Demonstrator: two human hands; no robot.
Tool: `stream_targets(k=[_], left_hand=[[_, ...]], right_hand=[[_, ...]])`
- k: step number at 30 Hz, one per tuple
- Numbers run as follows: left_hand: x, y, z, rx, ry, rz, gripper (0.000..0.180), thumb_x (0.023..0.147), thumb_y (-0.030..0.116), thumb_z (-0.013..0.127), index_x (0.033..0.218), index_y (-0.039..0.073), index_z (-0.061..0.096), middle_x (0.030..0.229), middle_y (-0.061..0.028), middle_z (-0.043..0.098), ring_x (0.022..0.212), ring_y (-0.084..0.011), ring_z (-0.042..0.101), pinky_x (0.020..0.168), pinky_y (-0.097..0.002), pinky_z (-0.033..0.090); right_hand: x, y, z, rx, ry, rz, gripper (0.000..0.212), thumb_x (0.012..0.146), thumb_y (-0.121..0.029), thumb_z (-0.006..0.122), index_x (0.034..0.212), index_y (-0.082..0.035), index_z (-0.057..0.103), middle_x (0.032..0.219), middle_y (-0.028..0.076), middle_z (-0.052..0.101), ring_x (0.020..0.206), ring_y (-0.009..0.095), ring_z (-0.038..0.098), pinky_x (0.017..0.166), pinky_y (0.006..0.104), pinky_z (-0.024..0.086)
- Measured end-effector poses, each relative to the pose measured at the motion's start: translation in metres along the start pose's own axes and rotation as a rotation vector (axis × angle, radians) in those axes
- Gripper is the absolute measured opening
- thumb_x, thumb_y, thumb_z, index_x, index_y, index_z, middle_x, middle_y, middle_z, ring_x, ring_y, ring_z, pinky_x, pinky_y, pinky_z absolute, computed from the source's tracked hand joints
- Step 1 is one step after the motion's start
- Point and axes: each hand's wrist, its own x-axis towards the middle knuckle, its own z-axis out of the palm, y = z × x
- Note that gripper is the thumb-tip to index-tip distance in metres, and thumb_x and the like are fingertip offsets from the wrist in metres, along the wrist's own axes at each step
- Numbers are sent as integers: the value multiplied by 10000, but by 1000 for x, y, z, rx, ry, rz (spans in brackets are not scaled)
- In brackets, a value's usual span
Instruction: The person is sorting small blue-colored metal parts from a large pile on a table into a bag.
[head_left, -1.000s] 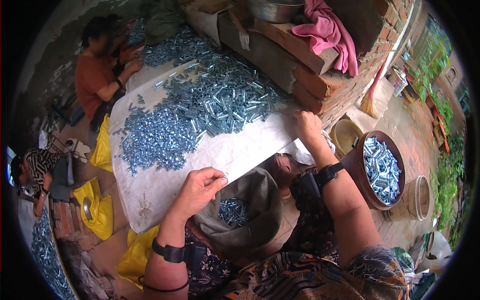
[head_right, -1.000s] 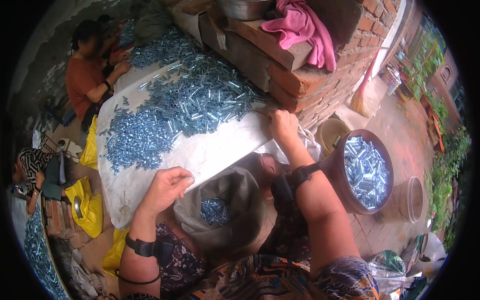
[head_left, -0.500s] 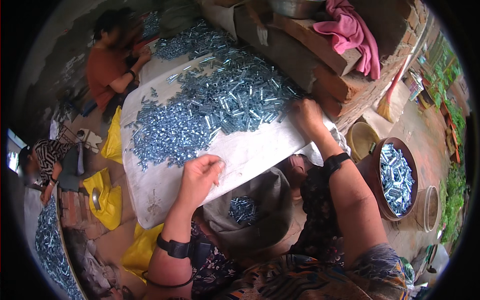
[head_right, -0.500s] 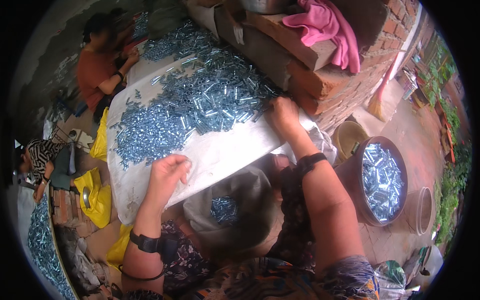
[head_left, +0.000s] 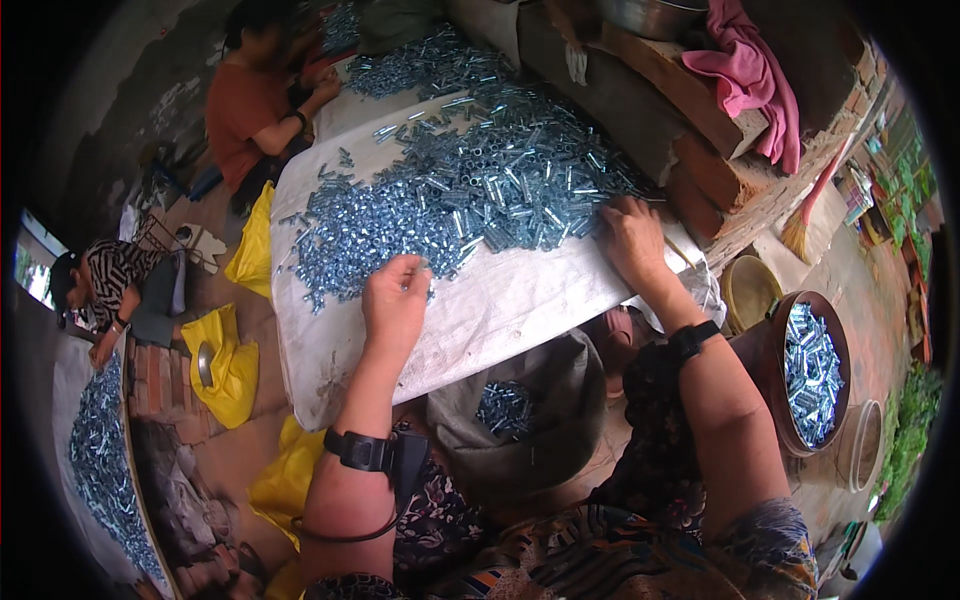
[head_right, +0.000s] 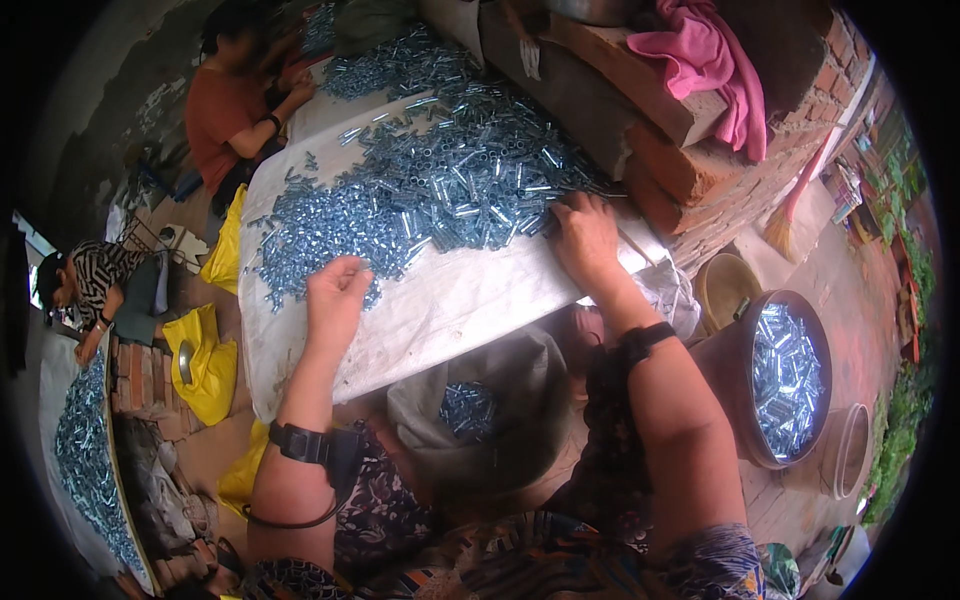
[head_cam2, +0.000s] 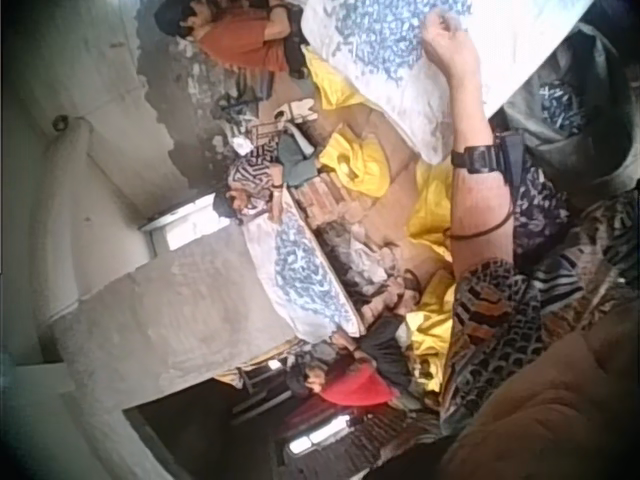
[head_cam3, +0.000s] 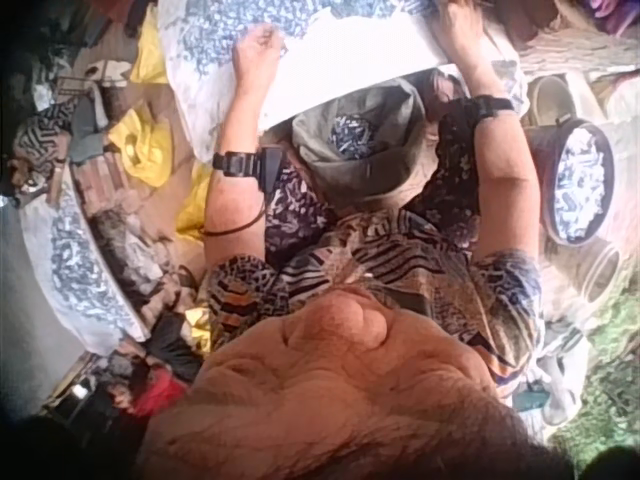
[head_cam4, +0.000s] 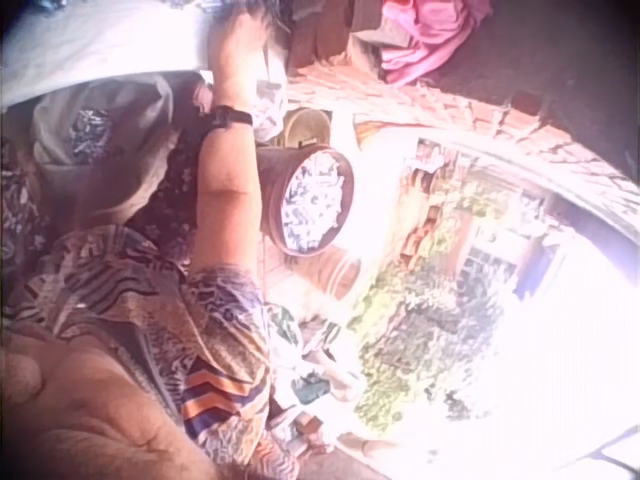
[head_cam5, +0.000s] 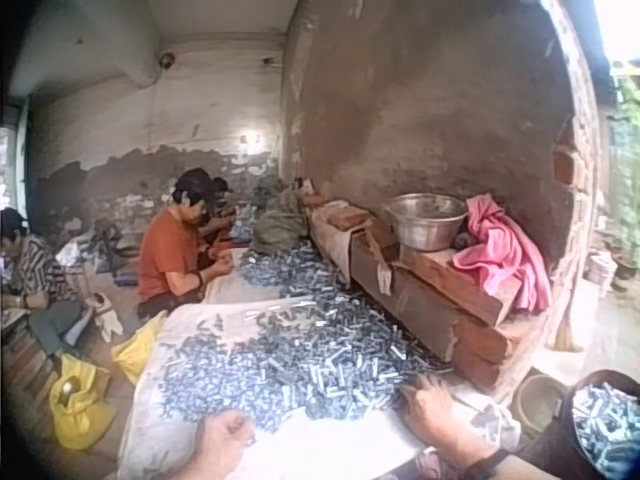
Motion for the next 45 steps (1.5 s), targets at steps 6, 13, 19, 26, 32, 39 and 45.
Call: stream_targets(k=[6,13,19,26,32,39,45], left_hand=[[-3,6,18,728,-65,546,162,747,54,598,883,73,683,841,-77,614,863,-259,541,821,-385,371],[3,0,33,962,-142,671,142,719,37,559,815,63,659,786,-89,584,817,-253,523,800,-380,361],[4,0,37,1018,-87,635,70,688,29,566,744,41,606,782,-108,592,811,-258,528,790,-388,361],[-3,11,33,813,-63,581,94,680,39,584,770,38,610,790,-114,597,826,-266,540,771,-389,374],[-13,21,24,649,-80,485,129,720,54,587,838,36,636,832,-120,605,847,-298,549,795,-402,401],[-28,23,30,524,-119,480,99,732,49,613,828,26,620,844,-123,607,851,-320,558,760,-420,445],[-52,43,30,467,-197,534,108,743,28,585,851,24,596,826,-129,581,738,-347,584,651,-427,469]], right_hand=[[2,-23,16,-74,-45,-68,249,647,-70,619,893,-36,643,973,126,563,971,310,522,809,384,467],[-6,-47,15,167,-110,-60,259,652,-66,630,908,-34,637,1018,123,557,986,315,528,800,387,495],[-13,-69,7,304,-43,-184,238,675,-2,608,900,-57,667,934,116,587,906,312,570,758,390,498],[-3,-58,-4,715,-95,-160,240,758,-14,613,993,-17,662,894,138,616,821,296,621,711,327,505],[-7,-39,-19,602,-176,8,192,755,-49,621,936,-21,680,900,160,623,800,302,626,705,351,504],[-9,-51,-4,463,-114,-82,180,739,-27,576,893,-37,668,870,133,604,805,340,599,731,404,482],[-6,-50,-6,380,-159,-118,154,737,-50,597,871,-60,671,855,118,598,798,329,602,709,410,478]])
